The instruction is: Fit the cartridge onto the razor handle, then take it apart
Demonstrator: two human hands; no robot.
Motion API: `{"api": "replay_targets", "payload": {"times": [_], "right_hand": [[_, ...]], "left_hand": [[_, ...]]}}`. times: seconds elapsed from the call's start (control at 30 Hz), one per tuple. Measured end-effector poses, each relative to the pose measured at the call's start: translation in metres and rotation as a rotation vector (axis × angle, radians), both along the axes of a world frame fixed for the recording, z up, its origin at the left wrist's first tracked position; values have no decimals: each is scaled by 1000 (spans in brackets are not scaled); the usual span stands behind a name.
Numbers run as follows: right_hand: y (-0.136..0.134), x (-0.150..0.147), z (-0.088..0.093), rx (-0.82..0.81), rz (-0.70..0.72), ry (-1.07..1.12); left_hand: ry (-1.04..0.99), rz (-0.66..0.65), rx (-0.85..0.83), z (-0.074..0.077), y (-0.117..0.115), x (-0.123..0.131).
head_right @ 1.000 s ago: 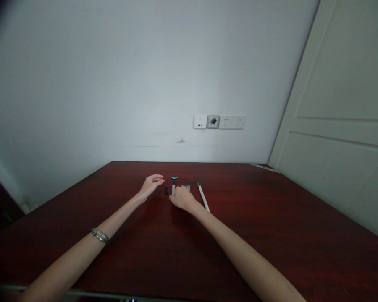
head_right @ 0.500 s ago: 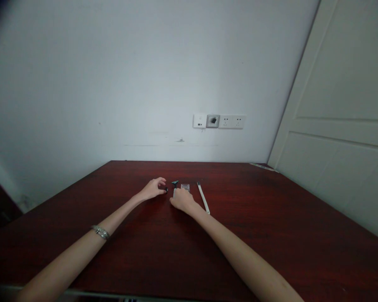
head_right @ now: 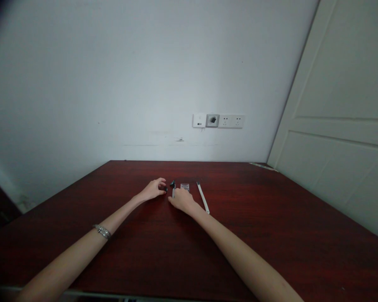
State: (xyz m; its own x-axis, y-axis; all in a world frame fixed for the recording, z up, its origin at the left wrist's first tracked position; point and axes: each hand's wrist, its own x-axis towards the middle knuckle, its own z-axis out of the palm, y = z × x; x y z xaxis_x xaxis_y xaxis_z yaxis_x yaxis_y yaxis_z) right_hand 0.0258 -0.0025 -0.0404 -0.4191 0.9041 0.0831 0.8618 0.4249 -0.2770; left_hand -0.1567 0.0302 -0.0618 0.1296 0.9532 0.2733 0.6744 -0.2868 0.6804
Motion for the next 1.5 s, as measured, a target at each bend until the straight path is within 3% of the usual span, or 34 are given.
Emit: {"api": "replay_targets", "payload": {"times": [0.3, 0.47, 0.7, 0.87, 1.23, 1.5], "right_hand": [[7, 20, 28, 75, -36, 51], [20, 39, 33, 82, 74, 202], [28, 51, 25, 259, 265, 454], [17, 51, 33, 337, 288, 467], [3, 49, 40, 441, 200, 451], [4, 51, 40, 423, 224, 442]], "left_hand": [[-147, -26, -10, -1, -5, 1], [-224, -40, -11, 6, -4, 4], [-793, -107, -341, 36, -11, 23], [-1052, -231, -555, 43, -21, 35], [-1168, -253, -523, 42, -33, 59], [-1173, -259, -546, 42, -33, 63]]}}
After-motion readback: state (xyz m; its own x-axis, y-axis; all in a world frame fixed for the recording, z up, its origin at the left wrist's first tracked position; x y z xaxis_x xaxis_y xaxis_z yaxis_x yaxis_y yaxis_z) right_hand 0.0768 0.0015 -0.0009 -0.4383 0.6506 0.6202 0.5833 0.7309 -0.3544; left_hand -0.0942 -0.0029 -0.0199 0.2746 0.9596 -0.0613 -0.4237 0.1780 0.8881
